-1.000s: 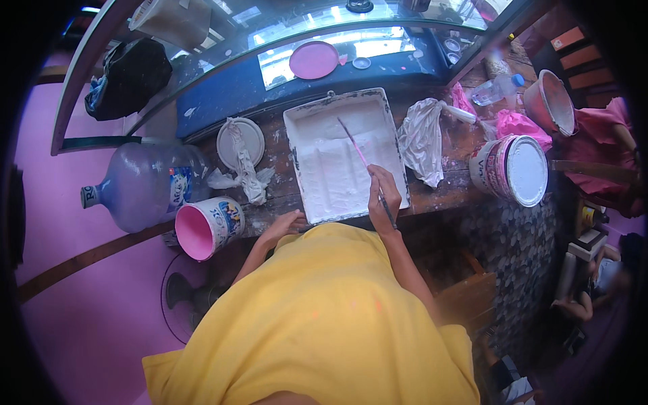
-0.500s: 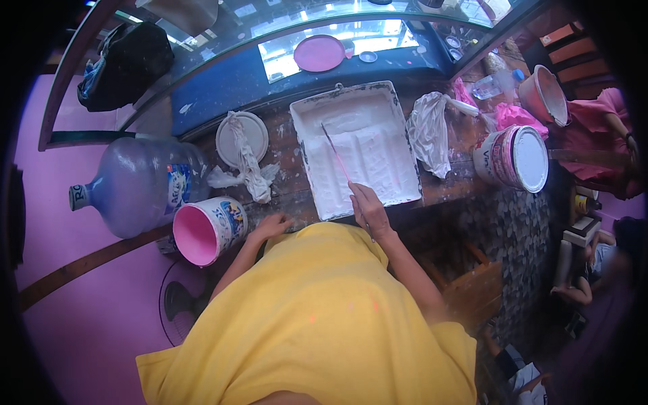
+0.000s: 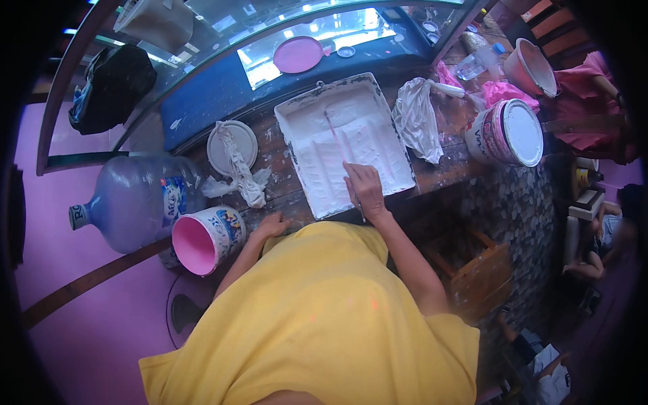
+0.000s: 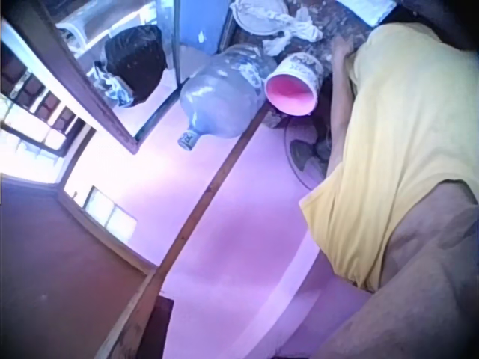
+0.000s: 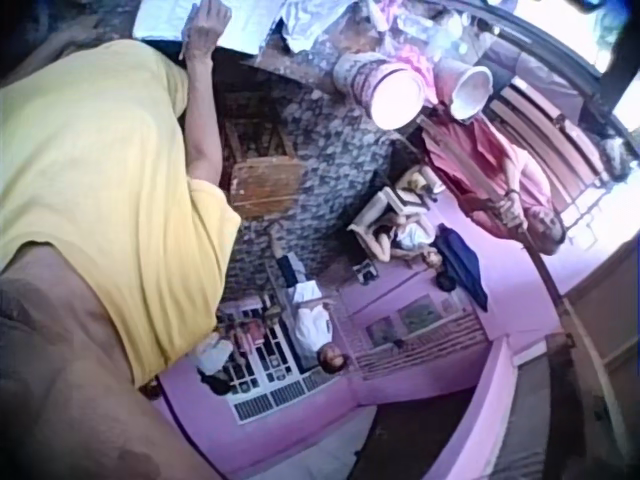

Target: The person handles a white plastic sheet, pours liquid from a small bottle into a paint tray containing white paint, and then stirs the mixture with a brush.

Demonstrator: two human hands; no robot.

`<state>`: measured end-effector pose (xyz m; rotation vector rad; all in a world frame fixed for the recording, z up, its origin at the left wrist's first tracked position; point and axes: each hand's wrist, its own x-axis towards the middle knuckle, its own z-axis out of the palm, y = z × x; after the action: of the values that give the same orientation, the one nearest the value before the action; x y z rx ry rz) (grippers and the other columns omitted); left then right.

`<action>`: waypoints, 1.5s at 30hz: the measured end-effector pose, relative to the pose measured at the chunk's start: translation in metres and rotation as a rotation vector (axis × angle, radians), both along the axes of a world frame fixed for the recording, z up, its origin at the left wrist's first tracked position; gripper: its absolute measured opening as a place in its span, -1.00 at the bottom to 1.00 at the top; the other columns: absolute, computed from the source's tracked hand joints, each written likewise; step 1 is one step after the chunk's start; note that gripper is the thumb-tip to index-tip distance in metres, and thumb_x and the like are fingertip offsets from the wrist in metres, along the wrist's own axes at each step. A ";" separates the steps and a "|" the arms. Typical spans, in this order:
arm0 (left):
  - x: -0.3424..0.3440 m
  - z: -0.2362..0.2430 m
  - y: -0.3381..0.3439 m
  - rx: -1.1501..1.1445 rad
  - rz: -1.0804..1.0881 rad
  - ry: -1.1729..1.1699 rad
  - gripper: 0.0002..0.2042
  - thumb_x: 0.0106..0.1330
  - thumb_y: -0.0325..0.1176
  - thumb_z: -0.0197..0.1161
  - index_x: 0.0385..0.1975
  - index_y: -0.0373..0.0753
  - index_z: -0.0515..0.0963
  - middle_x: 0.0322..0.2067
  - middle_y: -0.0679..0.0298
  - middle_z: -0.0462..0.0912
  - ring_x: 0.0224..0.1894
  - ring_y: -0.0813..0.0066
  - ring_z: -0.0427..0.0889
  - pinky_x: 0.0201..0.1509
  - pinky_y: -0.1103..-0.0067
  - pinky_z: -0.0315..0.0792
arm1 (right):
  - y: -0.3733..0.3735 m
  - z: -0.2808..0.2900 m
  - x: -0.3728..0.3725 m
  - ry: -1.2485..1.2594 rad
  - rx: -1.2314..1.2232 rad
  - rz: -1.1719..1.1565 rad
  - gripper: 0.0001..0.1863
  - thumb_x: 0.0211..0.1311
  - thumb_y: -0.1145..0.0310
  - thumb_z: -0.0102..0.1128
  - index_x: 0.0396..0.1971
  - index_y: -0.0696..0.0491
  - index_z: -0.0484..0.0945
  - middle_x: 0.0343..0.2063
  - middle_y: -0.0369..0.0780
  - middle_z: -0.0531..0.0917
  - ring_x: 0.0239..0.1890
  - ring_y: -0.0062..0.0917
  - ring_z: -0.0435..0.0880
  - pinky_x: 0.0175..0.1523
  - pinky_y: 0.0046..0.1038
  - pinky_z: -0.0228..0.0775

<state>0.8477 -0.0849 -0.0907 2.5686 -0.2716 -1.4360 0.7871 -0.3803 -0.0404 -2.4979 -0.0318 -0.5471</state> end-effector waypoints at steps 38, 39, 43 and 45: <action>-0.003 0.000 -0.001 -0.041 0.008 -0.059 -0.51 0.08 0.05 0.12 -0.33 -0.37 0.50 -0.26 -0.11 0.55 -0.11 -0.01 0.50 -0.04 0.30 0.36 | -0.041 0.009 -0.052 0.017 -0.124 -0.158 -0.63 -0.01 0.53 0.11 -0.11 0.17 0.46 -0.27 -0.17 0.55 -0.19 -0.36 0.49 0.00 -0.33 0.22; -0.003 -0.001 -0.001 -0.034 0.007 -0.063 -0.51 0.07 0.04 0.12 -0.33 -0.36 0.50 -0.26 -0.10 0.55 -0.12 -0.01 0.50 -0.04 0.31 0.36 | -0.038 0.008 -0.045 0.013 -0.108 -0.173 -0.63 -0.02 0.53 0.11 -0.11 0.17 0.46 -0.27 -0.16 0.55 -0.20 -0.35 0.49 -0.01 -0.33 0.22; -0.001 0.000 -0.003 -0.044 -0.006 -0.068 -0.48 0.07 0.09 0.10 -0.35 -0.37 0.48 -0.27 -0.13 0.54 -0.14 -0.03 0.51 -0.10 0.31 0.35 | -0.009 0.006 -0.032 0.003 -0.018 0.010 -0.61 -0.05 0.53 0.13 -0.11 0.19 0.45 -0.28 -0.15 0.54 -0.22 -0.33 0.49 -0.06 -0.35 0.26; 0.000 0.000 -0.002 -0.055 0.003 -0.065 -0.48 0.07 0.09 0.10 -0.36 -0.37 0.48 -0.28 -0.13 0.54 -0.15 -0.03 0.51 -0.10 0.31 0.35 | -0.002 0.006 -0.039 -0.020 0.000 0.110 -0.61 -0.05 0.52 0.13 -0.12 0.20 0.45 -0.27 -0.15 0.55 -0.21 -0.36 0.49 -0.03 -0.37 0.25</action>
<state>0.8475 -0.0873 -0.0907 2.5729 -0.3121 -1.3269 0.7481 -0.3824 -0.0349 -2.4735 -0.1754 -0.5255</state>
